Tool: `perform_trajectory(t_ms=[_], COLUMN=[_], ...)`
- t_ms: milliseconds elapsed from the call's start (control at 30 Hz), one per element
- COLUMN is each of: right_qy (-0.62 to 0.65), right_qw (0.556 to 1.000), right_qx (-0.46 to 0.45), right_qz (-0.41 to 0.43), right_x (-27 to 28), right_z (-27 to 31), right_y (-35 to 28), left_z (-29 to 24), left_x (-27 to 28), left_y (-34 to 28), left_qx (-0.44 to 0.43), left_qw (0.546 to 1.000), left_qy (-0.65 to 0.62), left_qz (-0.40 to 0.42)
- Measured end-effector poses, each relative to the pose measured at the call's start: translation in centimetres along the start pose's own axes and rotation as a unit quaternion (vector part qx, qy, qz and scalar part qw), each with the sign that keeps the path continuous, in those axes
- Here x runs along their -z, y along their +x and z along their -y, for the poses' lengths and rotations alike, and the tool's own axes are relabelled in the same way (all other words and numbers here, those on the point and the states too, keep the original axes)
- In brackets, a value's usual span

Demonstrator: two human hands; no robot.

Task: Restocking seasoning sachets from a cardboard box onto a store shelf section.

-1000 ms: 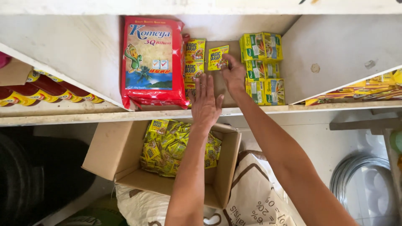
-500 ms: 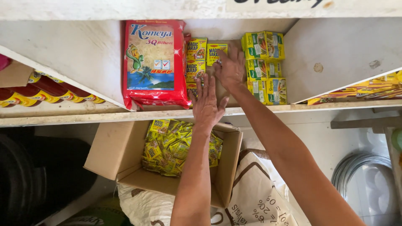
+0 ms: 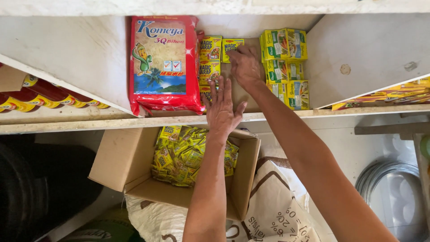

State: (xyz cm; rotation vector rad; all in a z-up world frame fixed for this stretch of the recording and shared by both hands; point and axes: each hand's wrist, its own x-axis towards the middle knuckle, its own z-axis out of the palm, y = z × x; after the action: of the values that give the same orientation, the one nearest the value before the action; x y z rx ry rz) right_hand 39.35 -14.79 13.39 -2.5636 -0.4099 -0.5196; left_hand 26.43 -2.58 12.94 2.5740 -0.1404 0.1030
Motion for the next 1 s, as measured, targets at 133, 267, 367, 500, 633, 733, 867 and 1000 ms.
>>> perform_trajectory(t_ms=[133, 267, 367, 500, 633, 733, 867, 1000], right_qy=[-0.010, -0.020, 0.024, 0.166, 0.197, 0.307, 0.325, 0.282], right_qw=[1.000, 1.000, 0.999, 0.975, 0.976, 0.951, 0.944, 0.894], right_qx=[0.022, 0.015, 0.021, 0.092, 0.048, 0.002, -0.049, -0.246], right_qz=[-0.019, 0.013, -0.010, -0.112, -0.084, -0.039, 0.027, 0.246], right_x=[-0.6, 1.1, 2.5, 4.9, 8.9, 8.8, 4.6, -4.6], right_z=[-0.4, 0.7, 2.0, 3.7, 7.2, 9.1, 10.9, 9.2], right_y=[-0.1, 0.0, -0.8, -4.2, -10.7, -16.1, -22.0, -25.4], left_z=[0.1, -0.1, -0.1, 0.4, 2.0, 5.1, 9.0, 11.6], left_x=[0.0, 0.3, 0.7, 2.6, 5.1, 3.8, 0.1, -2.9], left_y=[-0.3, 0.0, -0.3, -2.4, -10.4, -16.2, -21.5, -22.5], left_qx=[-0.007, -0.004, -0.014, -0.097, -0.127, -0.029, 0.131, 0.283], left_qw=[1.000, 1.000, 1.000, 0.983, 0.954, 0.922, 0.882, 0.761], left_qy=[-0.009, -0.008, -0.027, -0.147, -0.262, -0.367, -0.424, -0.545], left_qz=[-0.012, -0.006, -0.002, -0.045, -0.063, -0.118, -0.157, -0.209])
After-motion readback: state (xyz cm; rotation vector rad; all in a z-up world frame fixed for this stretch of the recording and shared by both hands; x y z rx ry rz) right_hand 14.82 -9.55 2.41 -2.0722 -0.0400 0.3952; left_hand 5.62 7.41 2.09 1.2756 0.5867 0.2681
